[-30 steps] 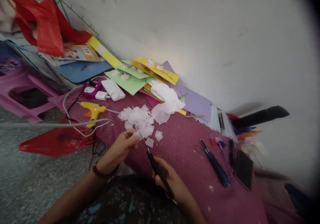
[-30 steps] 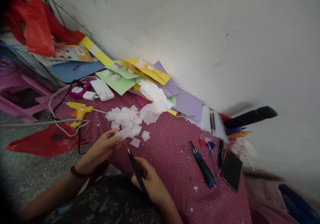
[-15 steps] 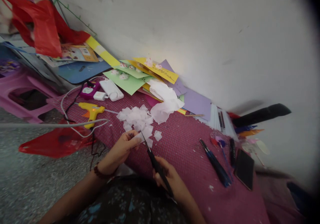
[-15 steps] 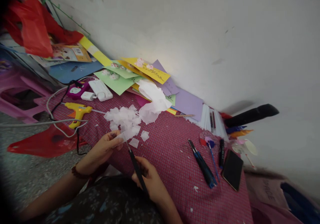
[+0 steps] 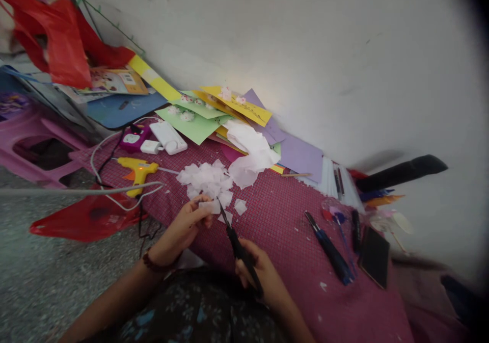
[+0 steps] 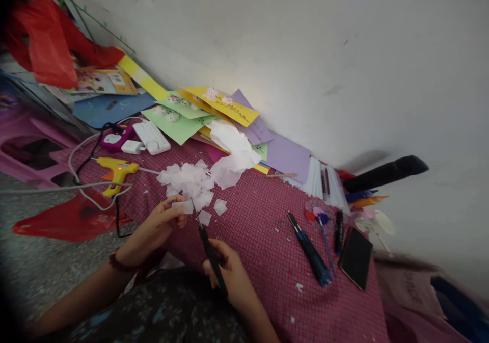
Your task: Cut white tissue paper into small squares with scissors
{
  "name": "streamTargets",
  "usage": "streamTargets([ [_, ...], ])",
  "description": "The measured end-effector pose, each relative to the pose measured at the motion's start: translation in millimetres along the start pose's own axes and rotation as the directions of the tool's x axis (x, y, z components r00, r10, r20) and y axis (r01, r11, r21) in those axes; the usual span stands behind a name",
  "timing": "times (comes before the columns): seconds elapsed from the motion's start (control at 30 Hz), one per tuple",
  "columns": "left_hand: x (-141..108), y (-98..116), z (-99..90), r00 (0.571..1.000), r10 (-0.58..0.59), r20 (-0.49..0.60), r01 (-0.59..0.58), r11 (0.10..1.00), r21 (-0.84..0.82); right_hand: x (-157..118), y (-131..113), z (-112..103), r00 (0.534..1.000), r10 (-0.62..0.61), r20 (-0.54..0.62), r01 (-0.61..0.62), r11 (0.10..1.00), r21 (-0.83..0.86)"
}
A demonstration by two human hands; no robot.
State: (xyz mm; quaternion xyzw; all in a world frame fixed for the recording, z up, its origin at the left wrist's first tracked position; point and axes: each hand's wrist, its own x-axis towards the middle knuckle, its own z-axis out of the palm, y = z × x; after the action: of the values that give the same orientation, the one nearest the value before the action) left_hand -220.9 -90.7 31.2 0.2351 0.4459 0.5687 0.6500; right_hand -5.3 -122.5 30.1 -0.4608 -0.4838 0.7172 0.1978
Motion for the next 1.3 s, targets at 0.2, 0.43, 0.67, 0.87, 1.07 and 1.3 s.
streamTargets([
  [0.2,-1,0,-3.4,1.0,-0.023,-0.013,0.023,1.0,0.011,-3,-8,-3,0.993,-0.113,0.031,0.114,0.992,-0.058],
  [0.43,3,5,-2.9,0.986,0.065,-0.153,-0.087,0.986,-0.14,-8,-14,-7,0.986,-0.122,0.112,0.13,0.989,-0.065],
  [0.67,5,6,-5.3,0.993,0.069,-0.097,-0.071,0.997,-0.023,-7,-18,0,0.988,-0.066,0.142,0.075,0.995,-0.06],
  [0.87,5,3,-1.5,0.998,0.045,-0.052,-0.042,0.998,0.048,1,-13,1,0.989,-0.085,0.122,0.089,0.996,-0.027],
  [1.07,7,1,-0.4,0.999,0.049,-0.012,-0.049,0.999,0.016,7,-5,0,0.992,-0.089,0.088,0.089,0.996,0.0],
  [1.3,10,2,0.0,0.998,0.05,-0.03,-0.05,0.999,0.006,9,-1,1,0.997,-0.008,0.073,0.006,0.999,0.034],
])
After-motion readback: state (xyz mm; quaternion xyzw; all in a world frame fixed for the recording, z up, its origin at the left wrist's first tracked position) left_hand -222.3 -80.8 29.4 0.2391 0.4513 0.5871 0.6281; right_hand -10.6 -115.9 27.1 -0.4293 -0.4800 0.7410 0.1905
